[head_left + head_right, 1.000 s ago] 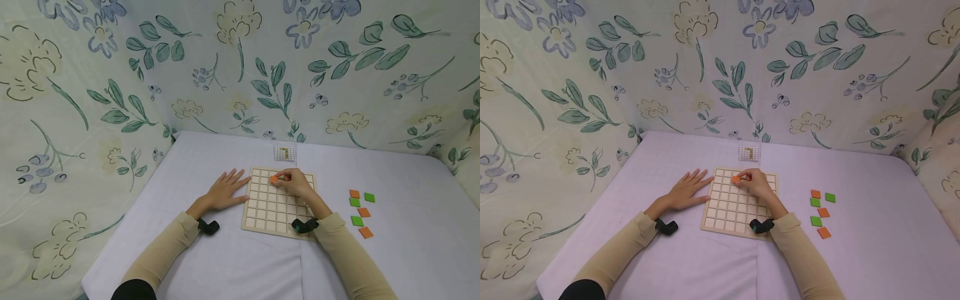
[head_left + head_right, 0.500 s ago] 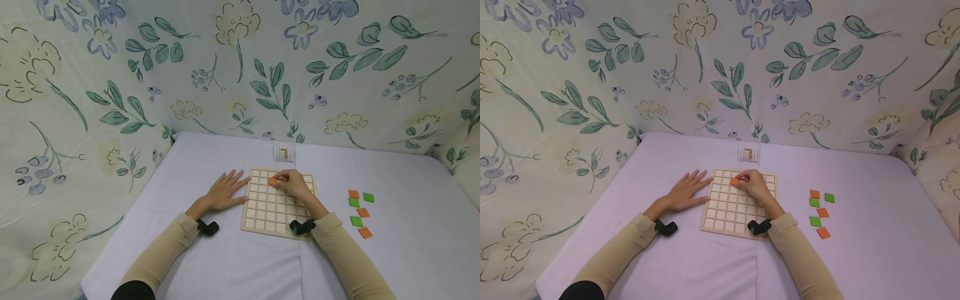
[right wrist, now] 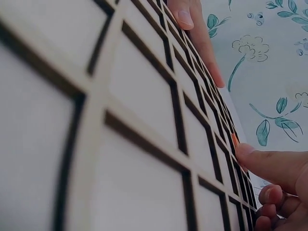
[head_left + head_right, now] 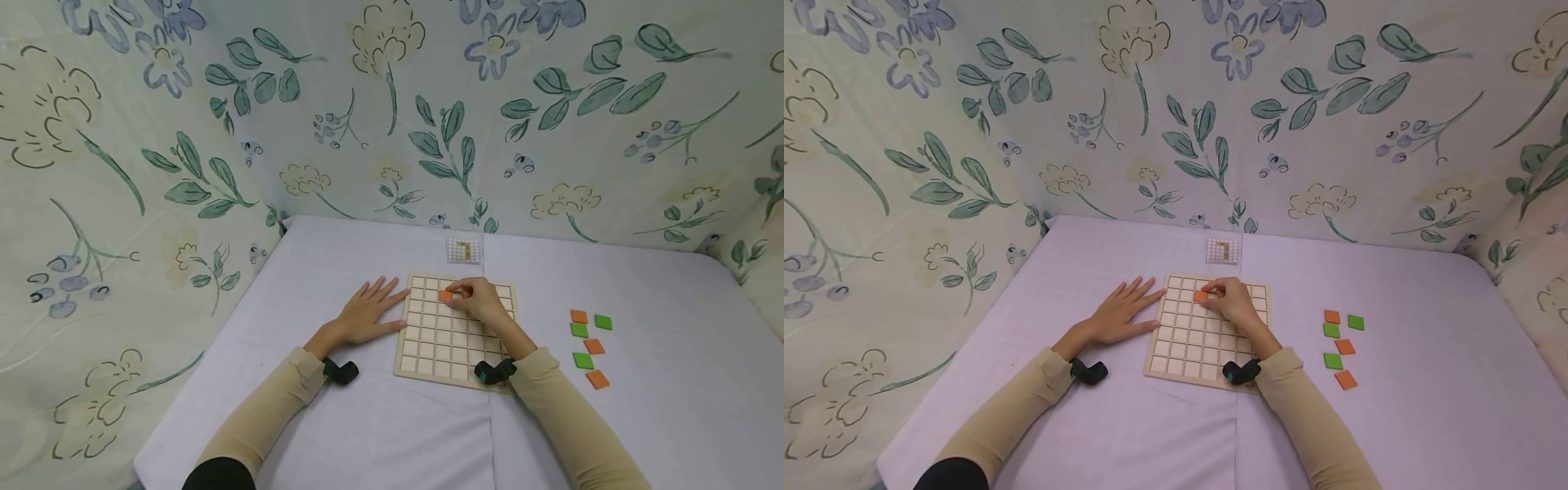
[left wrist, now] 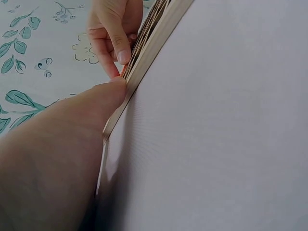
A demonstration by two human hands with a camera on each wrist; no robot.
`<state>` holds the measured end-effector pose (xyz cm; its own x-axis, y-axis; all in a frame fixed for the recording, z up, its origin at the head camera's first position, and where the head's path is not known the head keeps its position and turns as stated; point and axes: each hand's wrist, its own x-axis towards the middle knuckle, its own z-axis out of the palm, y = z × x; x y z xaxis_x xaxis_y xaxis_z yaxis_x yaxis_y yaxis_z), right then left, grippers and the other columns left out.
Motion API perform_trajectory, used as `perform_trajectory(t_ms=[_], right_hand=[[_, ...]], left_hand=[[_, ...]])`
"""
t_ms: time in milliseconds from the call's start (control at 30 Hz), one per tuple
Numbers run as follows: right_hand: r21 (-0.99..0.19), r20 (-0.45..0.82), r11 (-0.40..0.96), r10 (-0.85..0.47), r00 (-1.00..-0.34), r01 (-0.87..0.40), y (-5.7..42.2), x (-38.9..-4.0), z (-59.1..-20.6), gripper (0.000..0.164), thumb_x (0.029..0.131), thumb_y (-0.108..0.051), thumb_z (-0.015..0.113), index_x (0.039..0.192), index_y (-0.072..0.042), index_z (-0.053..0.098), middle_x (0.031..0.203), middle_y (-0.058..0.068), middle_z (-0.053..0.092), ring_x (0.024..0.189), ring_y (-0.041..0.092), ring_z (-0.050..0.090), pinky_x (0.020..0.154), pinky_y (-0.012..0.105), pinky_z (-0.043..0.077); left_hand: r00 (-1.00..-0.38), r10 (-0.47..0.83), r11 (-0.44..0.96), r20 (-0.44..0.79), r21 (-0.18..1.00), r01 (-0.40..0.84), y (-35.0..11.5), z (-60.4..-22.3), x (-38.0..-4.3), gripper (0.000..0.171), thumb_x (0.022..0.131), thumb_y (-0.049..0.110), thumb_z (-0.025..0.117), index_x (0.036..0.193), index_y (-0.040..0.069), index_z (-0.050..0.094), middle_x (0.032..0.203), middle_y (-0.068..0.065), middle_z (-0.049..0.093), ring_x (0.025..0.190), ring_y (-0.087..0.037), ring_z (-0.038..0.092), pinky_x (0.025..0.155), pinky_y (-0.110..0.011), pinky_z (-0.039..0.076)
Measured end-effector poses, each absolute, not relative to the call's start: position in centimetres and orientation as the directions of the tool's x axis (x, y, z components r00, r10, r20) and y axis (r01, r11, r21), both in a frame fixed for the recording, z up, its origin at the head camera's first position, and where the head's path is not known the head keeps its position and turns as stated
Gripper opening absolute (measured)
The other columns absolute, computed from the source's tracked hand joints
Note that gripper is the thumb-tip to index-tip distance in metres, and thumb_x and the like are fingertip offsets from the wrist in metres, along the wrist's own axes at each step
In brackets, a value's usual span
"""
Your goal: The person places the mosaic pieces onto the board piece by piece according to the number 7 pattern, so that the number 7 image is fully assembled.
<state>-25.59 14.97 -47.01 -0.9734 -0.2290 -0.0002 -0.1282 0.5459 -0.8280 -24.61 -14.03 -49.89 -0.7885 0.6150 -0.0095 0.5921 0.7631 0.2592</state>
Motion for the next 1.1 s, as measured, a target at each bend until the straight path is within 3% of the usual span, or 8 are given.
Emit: perform_trajectory(t_ms=[367,1100], right_hand=[[-0.884,0.036,0.439,-0.279,-0.959,-0.161,17.0,-25.4,-45.8,0.033,0.091,-0.011,0.075,0.119,0.005,0.069,0.064,0.003,0.035,0.058,0.015,0.03,0.059,0.027,0.035],[-0.848,0.073,0.51,-0.151,-0.986,-0.141,23.8,-23.2,-43.2,0.042,0.09,-0.027,0.077,0.121,0.0,0.07,0.075,0.006,0.039,0.068,0.016,0.037,0.054,0.026,0.032]], left_hand=[[-0.781,0.624,0.757,0.002,0.247,0.605,-13.9,-49.9,-24.8,0.077,0.097,0.071,0.032,0.161,0.031,0.017,0.167,-0.004,0.007,0.152,-0.03,0.0,0.12,-0.052,0.001],[-0.79,0.613,0.765,-0.014,0.262,0.589,-14.0,-49.9,-24.6,0.076,0.097,0.07,0.033,0.161,0.032,0.015,0.167,-0.003,0.005,0.152,-0.029,-0.002,0.12,-0.049,-0.003]])
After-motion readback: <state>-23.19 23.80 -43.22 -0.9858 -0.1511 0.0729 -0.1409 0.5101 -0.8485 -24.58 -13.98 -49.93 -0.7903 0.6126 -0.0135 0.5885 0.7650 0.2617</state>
